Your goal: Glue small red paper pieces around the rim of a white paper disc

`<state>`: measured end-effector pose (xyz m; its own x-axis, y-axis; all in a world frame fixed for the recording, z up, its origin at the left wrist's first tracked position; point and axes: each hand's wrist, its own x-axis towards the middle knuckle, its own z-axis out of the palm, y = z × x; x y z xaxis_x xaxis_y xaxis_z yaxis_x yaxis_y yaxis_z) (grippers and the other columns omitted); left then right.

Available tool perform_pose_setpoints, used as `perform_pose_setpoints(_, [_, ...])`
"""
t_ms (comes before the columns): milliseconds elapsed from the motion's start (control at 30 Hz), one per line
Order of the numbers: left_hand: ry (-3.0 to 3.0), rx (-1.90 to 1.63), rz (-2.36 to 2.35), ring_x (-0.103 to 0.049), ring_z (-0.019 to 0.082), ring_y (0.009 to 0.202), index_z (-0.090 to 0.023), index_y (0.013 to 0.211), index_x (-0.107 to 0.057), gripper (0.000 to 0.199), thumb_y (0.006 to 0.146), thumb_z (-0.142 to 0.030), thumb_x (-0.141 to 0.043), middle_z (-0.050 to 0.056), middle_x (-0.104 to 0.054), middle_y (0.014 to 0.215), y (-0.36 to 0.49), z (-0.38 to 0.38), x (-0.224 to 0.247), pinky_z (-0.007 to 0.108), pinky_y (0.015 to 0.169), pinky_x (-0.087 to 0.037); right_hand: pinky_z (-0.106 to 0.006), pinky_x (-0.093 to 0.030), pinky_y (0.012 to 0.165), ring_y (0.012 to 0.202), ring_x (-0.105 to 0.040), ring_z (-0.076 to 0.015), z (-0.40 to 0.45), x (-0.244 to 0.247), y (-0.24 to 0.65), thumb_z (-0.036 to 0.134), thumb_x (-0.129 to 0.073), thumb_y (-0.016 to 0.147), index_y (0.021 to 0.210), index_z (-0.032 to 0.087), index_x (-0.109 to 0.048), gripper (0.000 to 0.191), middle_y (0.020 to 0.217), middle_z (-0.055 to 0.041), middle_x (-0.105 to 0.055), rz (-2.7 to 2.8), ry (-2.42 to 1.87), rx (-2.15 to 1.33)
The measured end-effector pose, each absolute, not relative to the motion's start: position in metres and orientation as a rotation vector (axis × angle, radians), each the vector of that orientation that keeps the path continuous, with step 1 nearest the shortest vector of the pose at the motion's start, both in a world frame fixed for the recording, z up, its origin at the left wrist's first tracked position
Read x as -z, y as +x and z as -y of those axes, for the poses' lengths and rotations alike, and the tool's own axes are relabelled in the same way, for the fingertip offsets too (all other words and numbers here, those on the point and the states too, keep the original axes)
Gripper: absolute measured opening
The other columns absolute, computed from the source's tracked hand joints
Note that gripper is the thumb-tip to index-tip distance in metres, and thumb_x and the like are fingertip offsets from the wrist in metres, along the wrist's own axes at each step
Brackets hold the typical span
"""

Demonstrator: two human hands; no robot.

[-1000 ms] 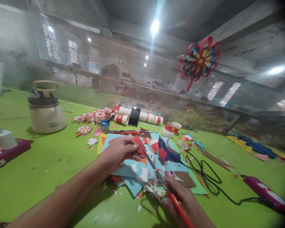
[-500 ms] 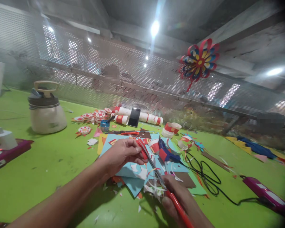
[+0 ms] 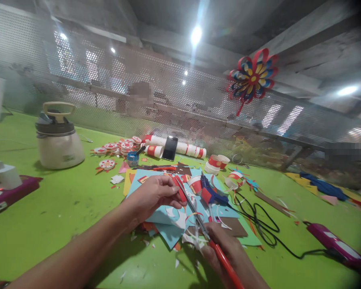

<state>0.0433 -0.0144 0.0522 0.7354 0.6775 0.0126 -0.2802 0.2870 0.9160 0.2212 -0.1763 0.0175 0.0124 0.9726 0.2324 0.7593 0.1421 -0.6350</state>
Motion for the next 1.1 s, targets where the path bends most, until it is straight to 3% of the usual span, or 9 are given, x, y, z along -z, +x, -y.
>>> perform_pose_setpoints(233, [1.148, -0.648, -0.386, -0.068, 0.014, 0.058, -0.012, 0.067, -0.061, 0.019, 0.071, -0.024, -0.077, 0.008, -0.072, 0.066, 0.042, 0.018, -0.053, 0.026, 0.06, -0.054, -0.028, -0.04, 0.061, 0.065, -0.053, -0.0185, 0.177, -0.016, 0.223, 0.044, -0.046, 0.092, 0.099, 0.021, -0.056, 0.026, 0.072, -0.0017, -0.06, 1.798, -1.672, -0.349])
perform_pose_setpoints(500, [1.188, -0.63, -0.394, -0.066, 0.016, 0.057, -0.012, 0.065, -0.063, 0.02, 0.07, -0.026, -0.077, 0.008, -0.071, 0.066, 0.044, 0.019, -0.05, 0.029, 0.061, -0.052, -0.035, -0.044, 0.074, 0.078, -0.059, -0.0254, 0.175, -0.009, 0.224, 0.055, -0.039, 0.093, 0.093, 0.021, -0.054, 0.037, 0.062, -0.0005, -0.052, 1.779, -1.666, -0.419])
perform_pose_setpoints(633, [1.242, -0.681, -0.441, -0.062, 0.014, 0.061, -0.013, 0.065, -0.064, 0.017, 0.07, -0.026, -0.075, 0.006, -0.069, 0.069, 0.046, 0.019, -0.049, 0.027, 0.059, -0.047, -0.032, -0.043, 0.067, 0.073, -0.059, -0.0238, 0.174, -0.007, 0.223, 0.06, -0.038, 0.092, 0.091, 0.022, -0.053, 0.041, 0.059, -0.0005, -0.054, 1.757, -1.663, -0.433])
perform_pose_setpoints(733, [1.3, -0.753, -0.499, -0.057, 0.011, 0.06, -0.013, 0.066, -0.064, 0.014, 0.069, -0.022, -0.075, 0.003, -0.066, 0.066, 0.045, 0.019, -0.049, 0.024, 0.058, -0.043, -0.028, -0.041, 0.06, 0.068, -0.057, -0.0211, 0.173, -0.008, 0.222, 0.061, -0.037, 0.092, 0.091, 0.021, -0.055, 0.044, 0.067, -0.0031, -0.06, 1.753, -1.664, -0.397])
perform_pose_setpoints(833, [1.187, -0.804, -0.506, -0.058, 0.012, 0.061, -0.015, 0.066, -0.061, 0.017, 0.068, -0.022, -0.077, 0.001, -0.064, 0.065, 0.045, 0.021, -0.051, 0.027, 0.064, -0.048, -0.027, -0.04, 0.056, 0.07, -0.057, -0.0209, 0.173, -0.009, 0.221, 0.063, -0.036, 0.092, 0.091, 0.021, -0.057, 0.047, 0.076, -0.0055, -0.064, 1.726, -1.653, -0.391])
perform_pose_setpoints(967, [1.004, -0.799, -0.412, -0.067, 0.019, 0.076, -0.015, 0.087, -0.067, 0.018, 0.072, -0.021, -0.075, 0.006, -0.072, 0.081, 0.045, 0.023, -0.054, 0.034, 0.074, -0.053, -0.029, -0.041, 0.06, 0.071, -0.059, -0.0223, 0.174, -0.009, 0.221, 0.063, -0.036, 0.092, 0.092, 0.021, -0.057, 0.047, 0.07, -0.004, -0.062, 1.72, -1.66, -0.425])
perform_pose_setpoints(1033, [0.994, -0.752, -0.386, -0.07, 0.022, 0.083, -0.013, 0.101, -0.069, 0.027, 0.075, -0.021, -0.074, 0.012, -0.075, 0.093, 0.046, 0.024, -0.055, 0.034, 0.076, -0.053, -0.03, -0.042, 0.063, 0.074, -0.06, -0.023, 0.174, -0.008, 0.221, 0.062, -0.037, 0.092, 0.09, 0.022, -0.057, 0.045, 0.067, -0.0029, -0.061, 1.728, -1.661, -0.446])
perform_pose_setpoints(1100, [1.004, -0.708, -0.375, -0.071, 0.022, 0.083, -0.011, 0.102, -0.07, 0.027, 0.078, -0.021, -0.073, 0.015, -0.075, 0.1, 0.047, 0.024, -0.055, 0.031, 0.074, -0.054, -0.03, -0.043, 0.065, 0.075, -0.06, -0.0231, 0.174, -0.007, 0.221, 0.061, -0.038, 0.092, 0.089, 0.022, -0.055, 0.043, 0.065, -0.0019, -0.059, 1.726, -1.658, -0.467])
